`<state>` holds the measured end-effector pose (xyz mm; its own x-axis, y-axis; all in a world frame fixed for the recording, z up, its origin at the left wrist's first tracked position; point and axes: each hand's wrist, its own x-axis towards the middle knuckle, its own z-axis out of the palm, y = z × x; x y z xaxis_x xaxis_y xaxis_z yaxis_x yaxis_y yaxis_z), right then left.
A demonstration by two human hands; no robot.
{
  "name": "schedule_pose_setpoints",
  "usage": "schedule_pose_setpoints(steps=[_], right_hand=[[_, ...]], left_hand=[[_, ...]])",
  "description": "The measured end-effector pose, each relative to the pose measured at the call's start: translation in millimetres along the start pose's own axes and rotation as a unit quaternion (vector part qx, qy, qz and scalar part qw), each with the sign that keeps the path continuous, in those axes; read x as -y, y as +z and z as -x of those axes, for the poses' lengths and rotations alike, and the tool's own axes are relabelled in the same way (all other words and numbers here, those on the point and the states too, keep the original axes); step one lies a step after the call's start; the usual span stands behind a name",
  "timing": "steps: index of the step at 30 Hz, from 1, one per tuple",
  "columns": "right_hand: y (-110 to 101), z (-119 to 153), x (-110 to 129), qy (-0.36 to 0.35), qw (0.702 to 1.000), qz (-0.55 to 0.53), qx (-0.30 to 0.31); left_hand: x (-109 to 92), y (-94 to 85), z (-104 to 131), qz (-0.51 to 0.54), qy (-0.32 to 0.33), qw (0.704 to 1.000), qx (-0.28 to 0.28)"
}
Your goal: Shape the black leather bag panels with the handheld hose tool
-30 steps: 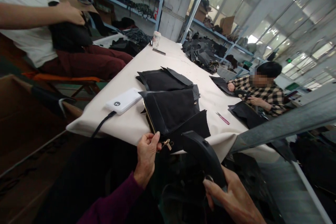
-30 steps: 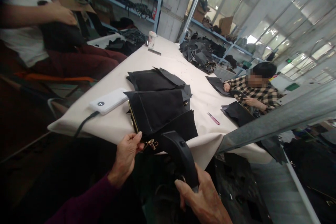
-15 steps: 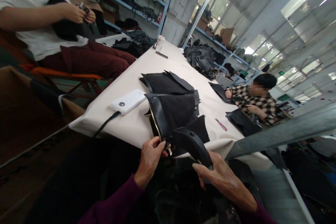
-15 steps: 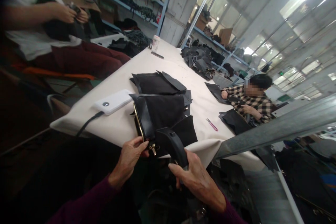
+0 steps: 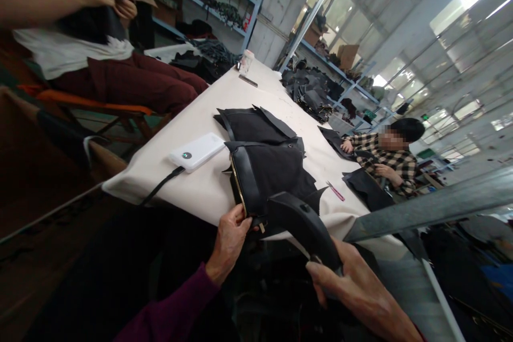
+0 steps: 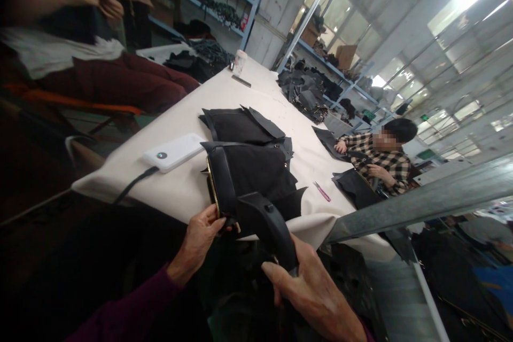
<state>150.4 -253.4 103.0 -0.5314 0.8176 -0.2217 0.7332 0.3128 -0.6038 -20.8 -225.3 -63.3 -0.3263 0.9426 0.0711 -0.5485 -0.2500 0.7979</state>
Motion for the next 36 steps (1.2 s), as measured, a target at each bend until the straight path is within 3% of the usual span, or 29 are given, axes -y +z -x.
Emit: schedule_pose_setpoints(steps=[6, 13, 19, 22, 25, 28, 30, 33, 36], right_hand=[[-4.0, -12.1, 2.3, -0.003, 1.0, 0.019, -0.002], [18.1, -2.5, -19.2, 0.013, 0.999, 0.026, -0.018], [27.2, -19.2, -20.7, -0.008, 1.0, -0.026, -0.01], [18.2, -26.3, -15.7, -0.026, 0.997, -0.037, -0.064], [5.3, -25.0, -11.1, -0.028, 0.992, -0.006, -0.121], [-1.3, -19.1, -11.8, -0.027, 0.992, -0.003, -0.119], [-0.4, -15.9, -15.4, -0.018, 0.995, -0.019, -0.101], [4.7, -15.0, -20.1, -0.004, 0.997, -0.044, -0.064], [8.0, -17.2, -19.8, -0.013, 0.997, -0.035, -0.062]], left_hand=[[-1.6, 1.0, 2.2, -0.036, 0.014, 0.999, 0.01], [-1.0, -5.6, -4.1, -0.036, 0.018, 0.999, 0.02], [1.2, -6.2, -4.4, -0.014, -0.012, 0.999, 0.03], [-0.7, -5.8, -2.9, -0.021, -0.022, 0.999, 0.043], [-9.4, -9.2, -4.3, -0.093, -0.028, 0.993, 0.061], [-26.8, -16.2, -11.1, -0.244, -0.023, 0.966, 0.084], [-40.6, -20.8, -19.1, -0.355, 0.012, 0.934, 0.035], [-56.1, -25.3, -37.9, -0.435, 0.088, 0.891, -0.094], [-59.7, -27.5, -64.6, -0.375, 0.13, 0.906, -0.146]])
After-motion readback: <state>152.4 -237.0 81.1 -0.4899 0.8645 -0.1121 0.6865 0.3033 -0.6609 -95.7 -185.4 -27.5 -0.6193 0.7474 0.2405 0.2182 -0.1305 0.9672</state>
